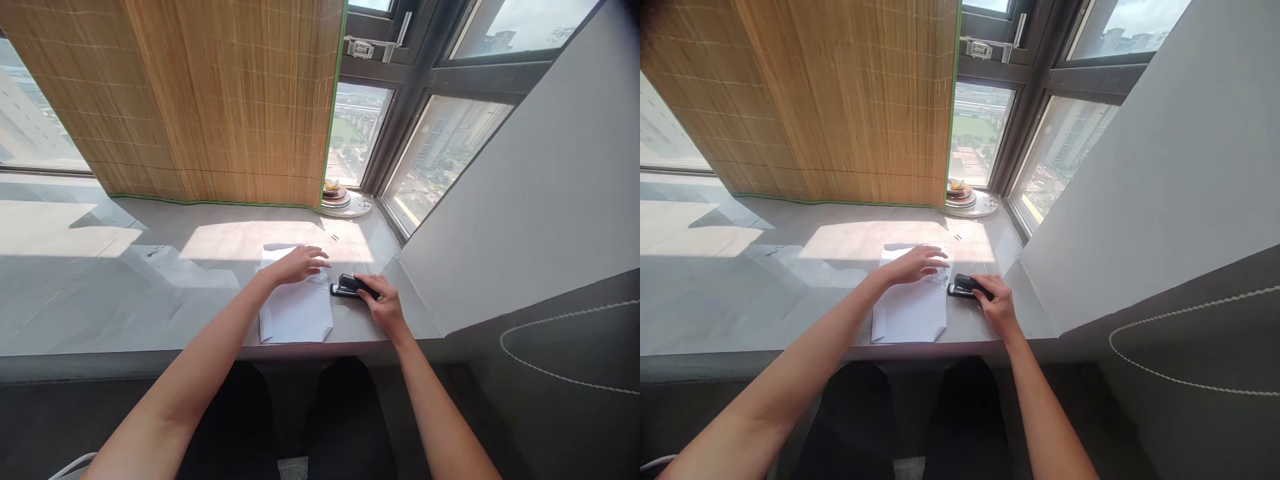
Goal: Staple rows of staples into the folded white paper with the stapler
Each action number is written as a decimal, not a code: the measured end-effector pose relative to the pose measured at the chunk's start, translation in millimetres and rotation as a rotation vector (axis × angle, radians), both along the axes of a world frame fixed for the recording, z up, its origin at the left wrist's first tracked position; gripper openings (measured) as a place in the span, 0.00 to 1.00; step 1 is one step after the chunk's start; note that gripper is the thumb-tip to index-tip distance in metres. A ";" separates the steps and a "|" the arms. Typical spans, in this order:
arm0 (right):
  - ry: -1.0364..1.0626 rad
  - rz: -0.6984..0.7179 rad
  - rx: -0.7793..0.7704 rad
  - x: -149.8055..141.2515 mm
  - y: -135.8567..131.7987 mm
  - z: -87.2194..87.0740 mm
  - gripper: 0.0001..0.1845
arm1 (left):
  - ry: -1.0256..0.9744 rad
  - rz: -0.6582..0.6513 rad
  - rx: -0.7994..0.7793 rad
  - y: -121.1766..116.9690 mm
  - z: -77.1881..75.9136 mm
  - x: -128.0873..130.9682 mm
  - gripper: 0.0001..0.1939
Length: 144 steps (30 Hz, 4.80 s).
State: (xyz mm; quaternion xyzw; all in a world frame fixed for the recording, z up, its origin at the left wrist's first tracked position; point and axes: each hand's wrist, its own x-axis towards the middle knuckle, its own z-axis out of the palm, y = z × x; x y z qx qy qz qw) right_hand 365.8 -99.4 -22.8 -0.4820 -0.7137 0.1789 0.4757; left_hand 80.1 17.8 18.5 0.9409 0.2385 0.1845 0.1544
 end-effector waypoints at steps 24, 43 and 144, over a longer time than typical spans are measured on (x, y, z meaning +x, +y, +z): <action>-0.294 0.032 0.064 -4.0 -1.6 5.8 0.28 | -0.106 -0.135 -0.123 -1.9 -20.3 13.3 0.16; -0.295 -0.095 0.085 -7.9 -0.6 8.8 0.28 | -0.093 0.020 -0.101 -25.1 -29.9 40.0 0.23; -0.336 -0.463 0.006 -18.5 10.8 -2.7 0.19 | -0.041 0.110 -0.078 -24.8 -26.4 39.6 0.09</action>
